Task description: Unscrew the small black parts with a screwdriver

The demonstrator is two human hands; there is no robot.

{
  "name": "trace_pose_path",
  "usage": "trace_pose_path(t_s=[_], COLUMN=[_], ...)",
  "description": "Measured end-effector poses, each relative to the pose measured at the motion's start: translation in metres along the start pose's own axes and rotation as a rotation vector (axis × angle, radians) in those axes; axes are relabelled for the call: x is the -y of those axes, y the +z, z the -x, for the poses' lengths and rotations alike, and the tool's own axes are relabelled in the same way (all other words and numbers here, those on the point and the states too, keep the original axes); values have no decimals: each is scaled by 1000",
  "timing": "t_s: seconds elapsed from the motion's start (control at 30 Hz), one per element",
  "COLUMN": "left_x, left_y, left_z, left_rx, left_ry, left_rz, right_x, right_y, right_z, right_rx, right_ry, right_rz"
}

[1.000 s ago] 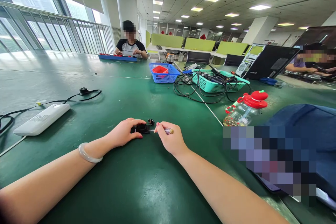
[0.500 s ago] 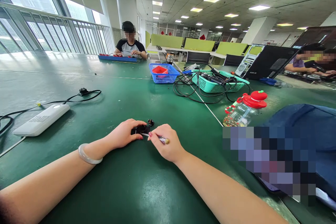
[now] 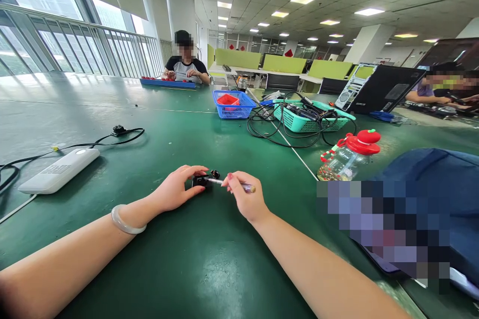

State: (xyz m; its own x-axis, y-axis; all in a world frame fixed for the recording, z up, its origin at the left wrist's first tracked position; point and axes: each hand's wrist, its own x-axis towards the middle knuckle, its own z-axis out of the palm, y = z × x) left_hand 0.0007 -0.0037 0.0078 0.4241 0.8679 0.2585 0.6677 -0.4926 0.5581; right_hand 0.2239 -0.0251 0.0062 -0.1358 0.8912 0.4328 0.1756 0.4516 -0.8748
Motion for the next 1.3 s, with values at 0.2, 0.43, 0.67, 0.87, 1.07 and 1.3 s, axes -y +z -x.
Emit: trace_pose_path(t_s=[0.2, 0.43, 0.67, 0.87, 1.07, 1.3], left_x=[1, 3, -9, -17, -26, -4], left_y=[-2, -1, 6, 20, 15, -30], left_z=[0, 1, -4, -3, 22, 101], left_rx=[-203, -62, -85, 105, 123, 82], left_ry=[-86, -232, -83, 80, 24, -77], left_rz=[-61, -362, -232, -206, -199, -325], right_x=[-13, -14, -11, -13, -15, -11], right_y=[-3, -1, -1, -3, -4, -2], right_z=[-10, -11, -7, -11, -11, -8], right_rx=[-121, -73, -135, -311, -296, -269], right_ry=[133, 146, 81, 75, 73, 68], right_rz=[11, 65, 33, 29, 43, 38])
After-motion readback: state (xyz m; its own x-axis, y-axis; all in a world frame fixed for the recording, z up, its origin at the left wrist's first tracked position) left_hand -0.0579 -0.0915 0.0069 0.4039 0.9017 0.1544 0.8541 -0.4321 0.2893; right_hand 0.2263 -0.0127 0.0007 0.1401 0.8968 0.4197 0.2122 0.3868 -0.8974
